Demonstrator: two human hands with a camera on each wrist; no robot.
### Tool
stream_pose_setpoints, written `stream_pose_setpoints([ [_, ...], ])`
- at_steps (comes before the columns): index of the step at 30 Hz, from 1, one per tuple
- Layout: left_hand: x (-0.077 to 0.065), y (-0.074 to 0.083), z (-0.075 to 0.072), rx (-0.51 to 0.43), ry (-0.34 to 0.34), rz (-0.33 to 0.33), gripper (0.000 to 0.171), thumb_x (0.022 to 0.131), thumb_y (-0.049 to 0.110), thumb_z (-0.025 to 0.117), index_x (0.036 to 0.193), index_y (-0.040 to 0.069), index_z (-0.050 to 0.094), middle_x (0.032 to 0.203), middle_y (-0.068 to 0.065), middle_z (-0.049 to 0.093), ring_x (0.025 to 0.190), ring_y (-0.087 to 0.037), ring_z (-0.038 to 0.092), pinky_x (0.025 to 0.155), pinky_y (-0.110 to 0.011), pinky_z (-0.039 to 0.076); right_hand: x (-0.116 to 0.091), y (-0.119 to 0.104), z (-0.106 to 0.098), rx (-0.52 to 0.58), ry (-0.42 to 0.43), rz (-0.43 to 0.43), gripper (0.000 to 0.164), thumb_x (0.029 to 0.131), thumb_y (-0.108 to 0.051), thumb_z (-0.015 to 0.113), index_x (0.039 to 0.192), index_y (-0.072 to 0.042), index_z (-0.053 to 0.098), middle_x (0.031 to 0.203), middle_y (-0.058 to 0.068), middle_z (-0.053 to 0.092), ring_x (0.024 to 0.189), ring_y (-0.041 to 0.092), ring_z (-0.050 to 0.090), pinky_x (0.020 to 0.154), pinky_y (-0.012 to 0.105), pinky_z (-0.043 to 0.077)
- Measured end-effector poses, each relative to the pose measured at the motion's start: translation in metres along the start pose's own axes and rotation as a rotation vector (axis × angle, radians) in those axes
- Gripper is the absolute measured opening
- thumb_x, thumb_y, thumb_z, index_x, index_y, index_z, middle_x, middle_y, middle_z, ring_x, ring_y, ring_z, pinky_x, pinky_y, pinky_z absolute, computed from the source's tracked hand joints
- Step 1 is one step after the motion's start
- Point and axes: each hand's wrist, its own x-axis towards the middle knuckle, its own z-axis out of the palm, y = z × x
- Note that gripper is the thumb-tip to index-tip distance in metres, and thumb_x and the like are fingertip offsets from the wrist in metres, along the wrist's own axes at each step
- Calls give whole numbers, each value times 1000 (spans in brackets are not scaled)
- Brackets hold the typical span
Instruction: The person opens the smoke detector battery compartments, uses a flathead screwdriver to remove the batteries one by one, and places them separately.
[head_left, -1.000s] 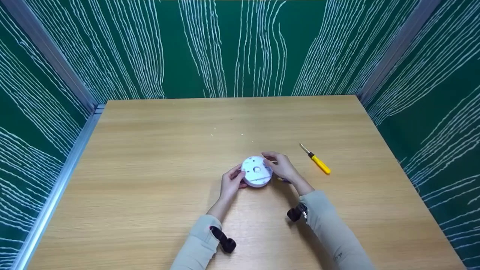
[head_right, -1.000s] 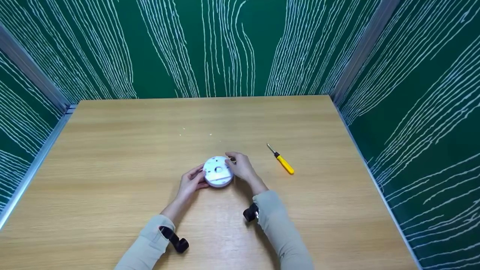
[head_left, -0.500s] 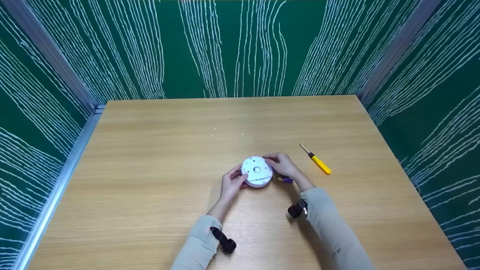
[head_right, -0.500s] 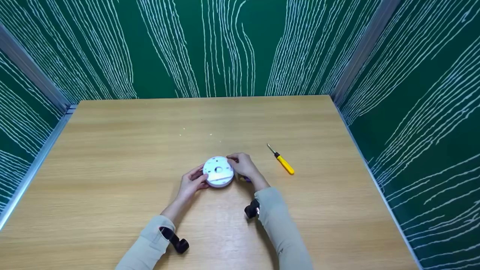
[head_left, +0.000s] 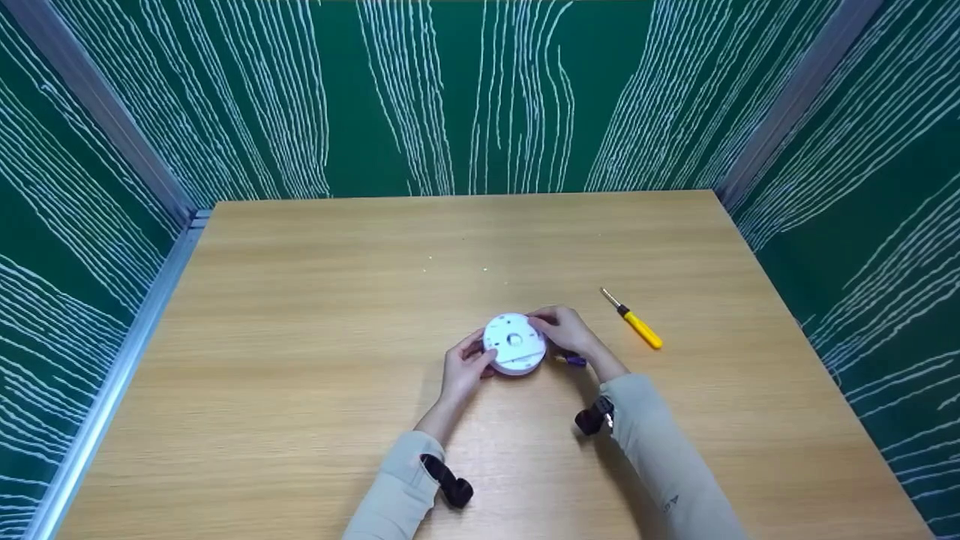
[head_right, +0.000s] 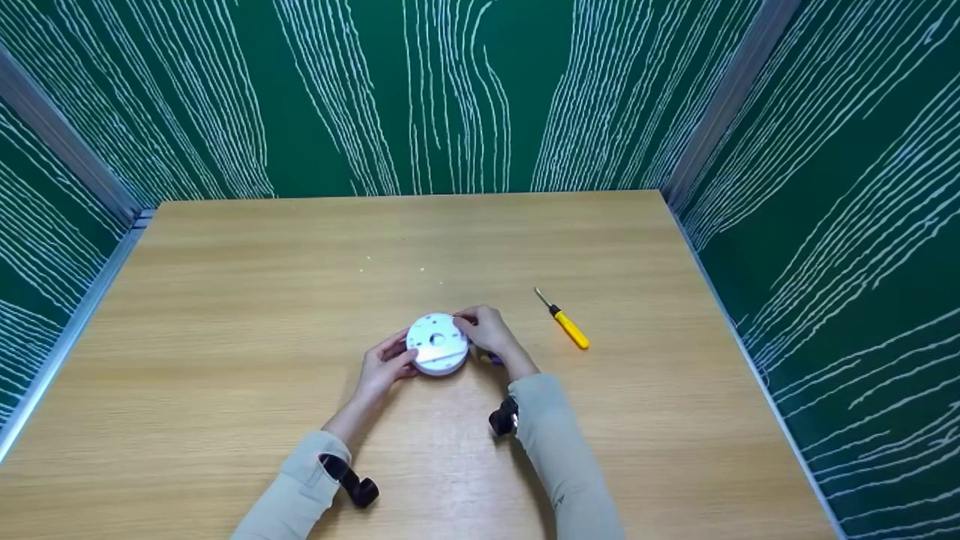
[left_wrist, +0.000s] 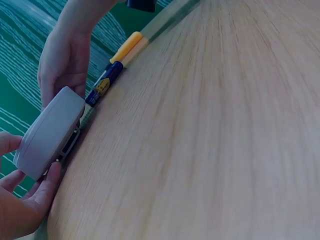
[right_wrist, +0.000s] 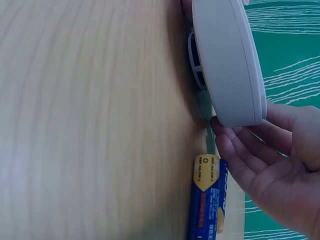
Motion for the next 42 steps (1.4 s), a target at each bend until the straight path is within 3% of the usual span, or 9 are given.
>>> stream_pose_setpoints([
  [16,2,-2,0,-11,4,-10,46,80,-4,59,124,-7,45,107,-21,55,75,-14,59,58,-34,56,0,-3,-4,39,-52,98,32,90,-19,52,109,5,59,104,19,60,95,26,54,87,37,45],
  [21,0,0,1,-44,2,-6,46,80,-5,59,124,-8,45,105,-21,56,76,-15,59,61,-35,56,1,-2,-4,49,-45,101,32,89,-20,53,108,5,60,104,19,60,96,26,54,88,37,44],
  [28,2,-5,1,-45,14,7,41,80,-6,58,120,-8,49,101,-20,56,73,-15,60,59,-30,56,1,2,-4,110,-38,69,29,88,-14,55,104,8,61,98,19,63,85,19,56,76,23,47],
  [34,2,-4,1,-6,34,-15,39,81,-4,59,119,-4,53,105,-20,57,73,-16,61,60,-31,56,1,1,-6,143,-59,102,29,86,-12,57,108,6,60,104,20,61,91,22,56,78,25,47],
  [42,2,-3,1,34,50,-9,36,82,-2,60,117,-4,54,110,-21,56,68,-15,61,60,-32,56,-3,-1,-10,188,-99,80,31,85,-9,58,111,7,58,105,21,60,96,25,55,82,24,45],
])
